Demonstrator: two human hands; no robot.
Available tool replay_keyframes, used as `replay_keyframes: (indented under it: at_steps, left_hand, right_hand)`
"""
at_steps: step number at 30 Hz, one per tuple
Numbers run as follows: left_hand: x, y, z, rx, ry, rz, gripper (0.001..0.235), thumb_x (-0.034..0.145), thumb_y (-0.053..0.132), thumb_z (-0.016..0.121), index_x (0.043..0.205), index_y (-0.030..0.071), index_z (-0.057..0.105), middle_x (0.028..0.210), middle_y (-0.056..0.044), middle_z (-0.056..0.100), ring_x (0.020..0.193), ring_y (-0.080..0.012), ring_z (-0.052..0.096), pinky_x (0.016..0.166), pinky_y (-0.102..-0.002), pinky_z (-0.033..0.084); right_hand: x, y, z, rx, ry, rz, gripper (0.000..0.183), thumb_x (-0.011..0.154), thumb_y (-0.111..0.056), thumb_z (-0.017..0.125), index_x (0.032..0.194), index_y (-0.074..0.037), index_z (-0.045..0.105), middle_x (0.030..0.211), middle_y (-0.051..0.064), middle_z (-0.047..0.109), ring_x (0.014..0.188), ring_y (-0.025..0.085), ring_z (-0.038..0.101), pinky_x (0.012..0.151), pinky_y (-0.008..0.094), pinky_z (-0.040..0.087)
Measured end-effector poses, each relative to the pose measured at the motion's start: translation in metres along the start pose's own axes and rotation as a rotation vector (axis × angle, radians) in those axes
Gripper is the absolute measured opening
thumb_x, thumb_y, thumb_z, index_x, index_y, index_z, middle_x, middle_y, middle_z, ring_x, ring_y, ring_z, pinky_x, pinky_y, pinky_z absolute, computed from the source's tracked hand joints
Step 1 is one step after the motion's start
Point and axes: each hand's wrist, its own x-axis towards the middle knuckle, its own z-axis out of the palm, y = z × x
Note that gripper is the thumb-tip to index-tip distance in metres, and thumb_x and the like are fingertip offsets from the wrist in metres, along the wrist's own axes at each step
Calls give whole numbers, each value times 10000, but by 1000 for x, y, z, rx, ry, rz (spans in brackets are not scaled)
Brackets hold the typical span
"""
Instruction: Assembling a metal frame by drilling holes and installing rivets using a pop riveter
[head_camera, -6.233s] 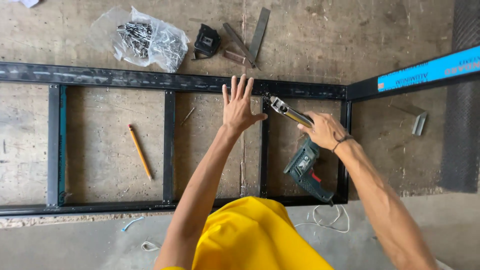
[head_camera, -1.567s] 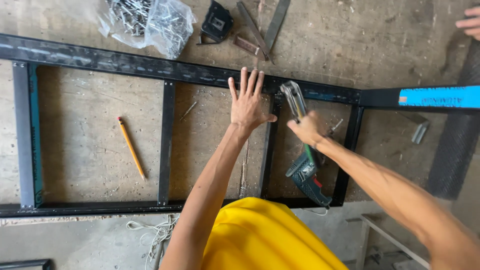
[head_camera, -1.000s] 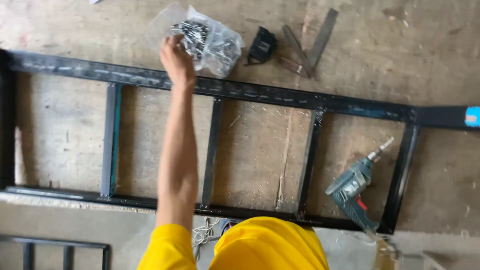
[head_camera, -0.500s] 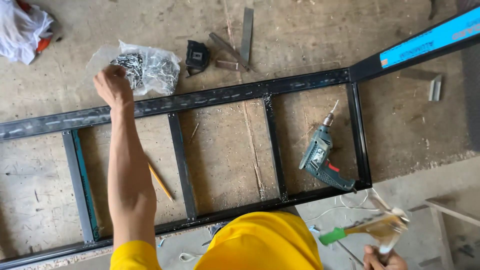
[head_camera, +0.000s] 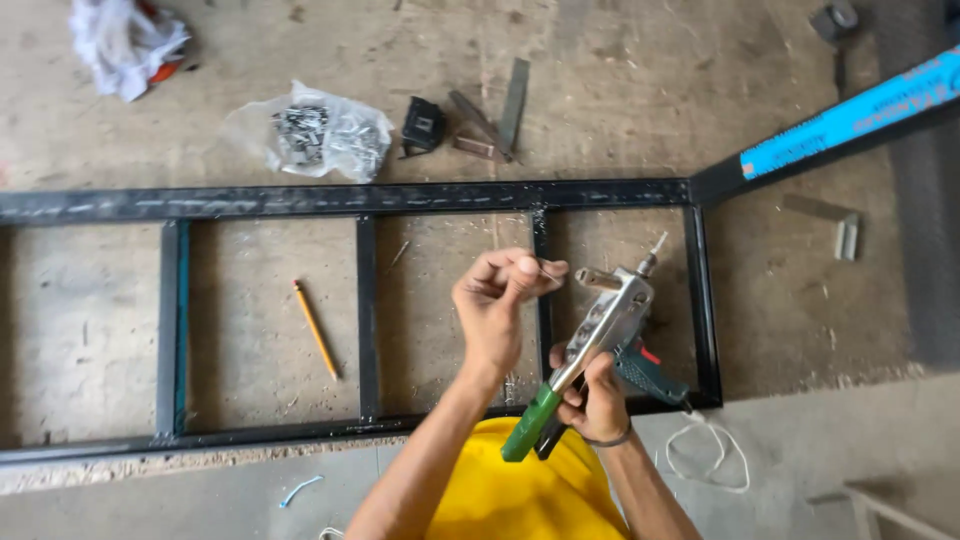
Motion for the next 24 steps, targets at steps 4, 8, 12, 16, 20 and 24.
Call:
replay_keyframes:
  at_steps: [4,8,12,16,20,24]
  left_hand:
    - [-16,0,0,-60,107,41,159,964,55,701,1008,-74,619,823,-295,753,822,-389,780,720,-472,667]
    - [-25,10,5,13,150,117,150,953,44,713,973,-84,637,832,-293,754,825,-389,783,701,-463,678]
    - [-30,6,8,25,143,167,133,944,13,716,977,-90,639,848,-291,756,840,-387,781,718,-456,680]
    - [-39,1,6,250,110,271,110,918,30,753,936,-60,693,877,-290,768,868,-372,786,732,-458,678]
    - [-55,10,4,591,-251,164,743,872,105,785,1355,13,228,1087,-380,689,1062,-567,668,869,-660,587]
    - [-45,16,-10,597,-578,-34,1295,798,-61,816,1605,89,-185,1099,-389,692,972,-595,688,824,-677,568]
  right_hand:
    - [1,13,-4,16,-136,56,927,862,-800,418,1126,72,589,503,3,291,236,112,328,183,227,318]
    - [1,21,-21,146,-224,66,508,955,-651,483,974,-143,481,941,223,551,423,135,413,208,198,360]
    - [5,28,-37,96,-228,35,481,963,-603,504,962,-127,442,1088,287,577,456,161,429,222,209,377]
    - [-18,-42,25,32,-268,53,455,1015,-445,590,869,-24,497,631,165,466,320,180,421,224,263,364]
    - [-12,-43,12,-59,-228,93,213,977,-89,658,858,61,564,687,242,536,354,241,482,240,329,397]
    - [-18,-60,9,-277,-221,182,63,917,56,681,896,111,659,640,211,556,437,265,537,326,373,485]
